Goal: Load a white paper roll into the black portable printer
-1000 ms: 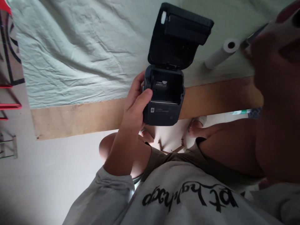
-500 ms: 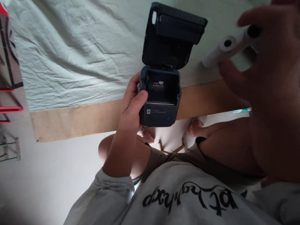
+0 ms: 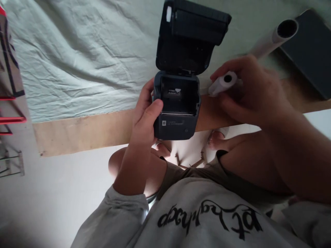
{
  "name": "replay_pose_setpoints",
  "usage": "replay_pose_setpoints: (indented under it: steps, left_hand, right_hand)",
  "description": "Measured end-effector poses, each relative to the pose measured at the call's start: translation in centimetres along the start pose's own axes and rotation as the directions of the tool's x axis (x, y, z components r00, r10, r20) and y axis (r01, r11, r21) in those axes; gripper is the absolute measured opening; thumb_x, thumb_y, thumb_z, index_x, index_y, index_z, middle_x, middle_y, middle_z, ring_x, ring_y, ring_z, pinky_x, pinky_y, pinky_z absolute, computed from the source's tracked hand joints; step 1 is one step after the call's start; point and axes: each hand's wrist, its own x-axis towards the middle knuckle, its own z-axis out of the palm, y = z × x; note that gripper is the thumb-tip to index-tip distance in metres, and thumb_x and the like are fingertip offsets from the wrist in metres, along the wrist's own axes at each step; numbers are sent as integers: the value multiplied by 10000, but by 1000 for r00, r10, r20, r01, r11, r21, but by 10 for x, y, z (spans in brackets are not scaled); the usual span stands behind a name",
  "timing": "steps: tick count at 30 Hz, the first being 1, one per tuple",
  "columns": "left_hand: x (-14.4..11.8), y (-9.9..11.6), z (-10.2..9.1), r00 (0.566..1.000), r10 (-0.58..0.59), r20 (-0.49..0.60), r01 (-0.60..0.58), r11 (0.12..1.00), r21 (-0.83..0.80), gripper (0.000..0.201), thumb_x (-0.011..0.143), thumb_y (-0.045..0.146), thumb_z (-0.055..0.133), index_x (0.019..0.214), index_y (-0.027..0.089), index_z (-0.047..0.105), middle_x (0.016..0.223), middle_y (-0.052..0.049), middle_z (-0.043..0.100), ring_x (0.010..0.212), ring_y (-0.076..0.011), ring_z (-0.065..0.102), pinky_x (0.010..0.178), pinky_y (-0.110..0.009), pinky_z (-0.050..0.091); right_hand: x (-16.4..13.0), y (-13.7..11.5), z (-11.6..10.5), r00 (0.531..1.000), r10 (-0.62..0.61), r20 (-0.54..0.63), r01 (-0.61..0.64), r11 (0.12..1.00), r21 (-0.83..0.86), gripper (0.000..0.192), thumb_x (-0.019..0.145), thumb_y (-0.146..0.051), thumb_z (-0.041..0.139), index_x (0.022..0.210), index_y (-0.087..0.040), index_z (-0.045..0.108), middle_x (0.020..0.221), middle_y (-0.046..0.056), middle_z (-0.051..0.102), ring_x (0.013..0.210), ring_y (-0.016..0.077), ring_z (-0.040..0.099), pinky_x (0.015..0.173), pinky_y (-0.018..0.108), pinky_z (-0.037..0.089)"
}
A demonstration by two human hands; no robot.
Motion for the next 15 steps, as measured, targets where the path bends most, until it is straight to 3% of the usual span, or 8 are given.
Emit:
replay_pose_setpoints:
  steps: [4, 8, 12, 15]
  left_hand:
    - [0, 1, 3, 1000, 24, -10, -24, 999, -22, 316, 797, 323, 495, 1081, 192, 448, 996, -41, 528, 883, -132, 551, 709, -223, 497]
    - [-1, 1, 4, 1000, -2, -3, 2, 1000, -1, 324, 806, 333, 468, 1099, 205, 418, 1007, -50, 518, 880, -154, 556, 707, -266, 507]
    - [-1, 0, 1, 1000, -10, 11, 10, 1000, 16, 365, 783, 370, 489, 1106, 222, 406, 1030, -52, 512, 896, -177, 555, 714, -297, 515]
    - [0, -1, -1, 1000, -3, 14, 3, 999, 36, 383, 771, 386, 500, 1104, 219, 414, 1043, -54, 513, 922, -190, 552, 718, -300, 509]
  right_hand:
    - [4, 2, 5, 1000, 17, 18, -17, 999, -28, 403, 730, -377, 472, 1071, -175, 404, 1029, 60, 422, 985, 73, 418, 843, 228, 436]
    - [5, 0, 6, 998, 50, 45, -48, 997, -54, 364, 748, -287, 430, 1095, -178, 406, 1001, 71, 384, 946, 67, 404, 837, 247, 443]
    - [5, 2, 5, 997, 35, -65, -32, 999, 38, 464, 714, -252, 494, 1138, -170, 325, 1085, 58, 396, 971, 61, 418, 864, 217, 419]
    - [5, -2, -1, 976, 115, -187, -61, 960, 274, 591, 667, -314, 586, 1156, -157, 294, 1124, 64, 393, 932, 45, 449, 756, 174, 412]
